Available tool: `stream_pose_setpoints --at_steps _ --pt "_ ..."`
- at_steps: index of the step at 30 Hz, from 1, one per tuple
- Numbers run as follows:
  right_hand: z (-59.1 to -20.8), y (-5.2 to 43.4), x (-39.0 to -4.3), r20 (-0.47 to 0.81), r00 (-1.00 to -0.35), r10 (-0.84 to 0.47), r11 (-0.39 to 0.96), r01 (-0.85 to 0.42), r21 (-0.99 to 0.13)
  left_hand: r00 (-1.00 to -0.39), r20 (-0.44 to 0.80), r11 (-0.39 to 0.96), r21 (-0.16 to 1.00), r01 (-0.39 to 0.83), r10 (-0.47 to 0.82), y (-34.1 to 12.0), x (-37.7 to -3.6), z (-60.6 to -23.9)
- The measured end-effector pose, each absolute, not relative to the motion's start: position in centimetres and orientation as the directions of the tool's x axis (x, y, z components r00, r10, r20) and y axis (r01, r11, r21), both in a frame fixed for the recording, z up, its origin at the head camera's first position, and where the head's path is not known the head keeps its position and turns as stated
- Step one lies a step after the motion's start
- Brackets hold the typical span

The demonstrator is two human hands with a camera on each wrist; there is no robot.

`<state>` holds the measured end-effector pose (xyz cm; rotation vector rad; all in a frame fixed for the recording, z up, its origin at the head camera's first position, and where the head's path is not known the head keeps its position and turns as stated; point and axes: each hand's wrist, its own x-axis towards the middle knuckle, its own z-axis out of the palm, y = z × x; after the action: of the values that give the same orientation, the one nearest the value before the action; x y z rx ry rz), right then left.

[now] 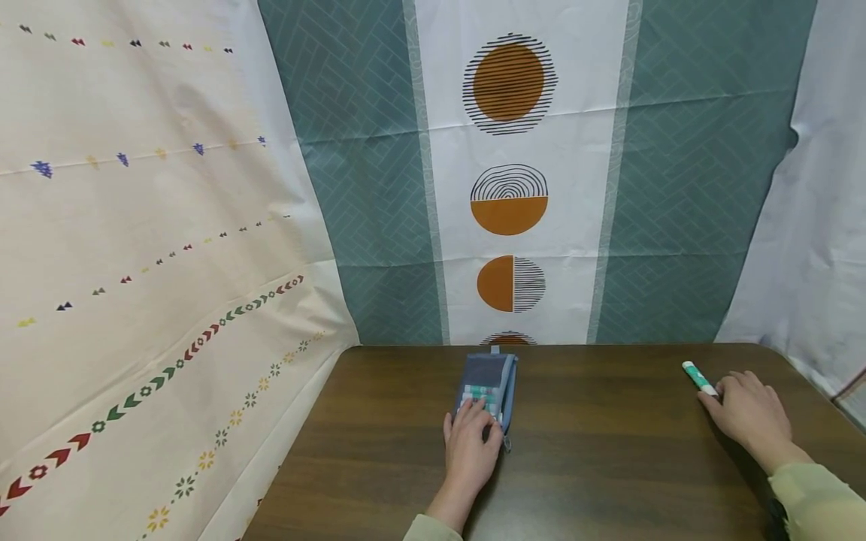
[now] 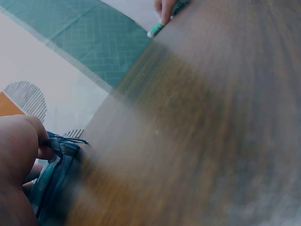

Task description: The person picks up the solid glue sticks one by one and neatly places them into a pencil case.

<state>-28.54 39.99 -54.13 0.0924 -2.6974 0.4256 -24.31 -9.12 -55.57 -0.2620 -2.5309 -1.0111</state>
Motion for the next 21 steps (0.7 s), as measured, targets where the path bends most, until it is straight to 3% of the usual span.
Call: stream_pose_setpoints --at_steps 21 --pt "-54.28 40.0 -28.45 0.419 -0.907 -0.038 0.952 -0.161 -0.261 -0.902 0.432 0.722 0.615 0.318 0.03 -9.18 -24.39 -55.56"
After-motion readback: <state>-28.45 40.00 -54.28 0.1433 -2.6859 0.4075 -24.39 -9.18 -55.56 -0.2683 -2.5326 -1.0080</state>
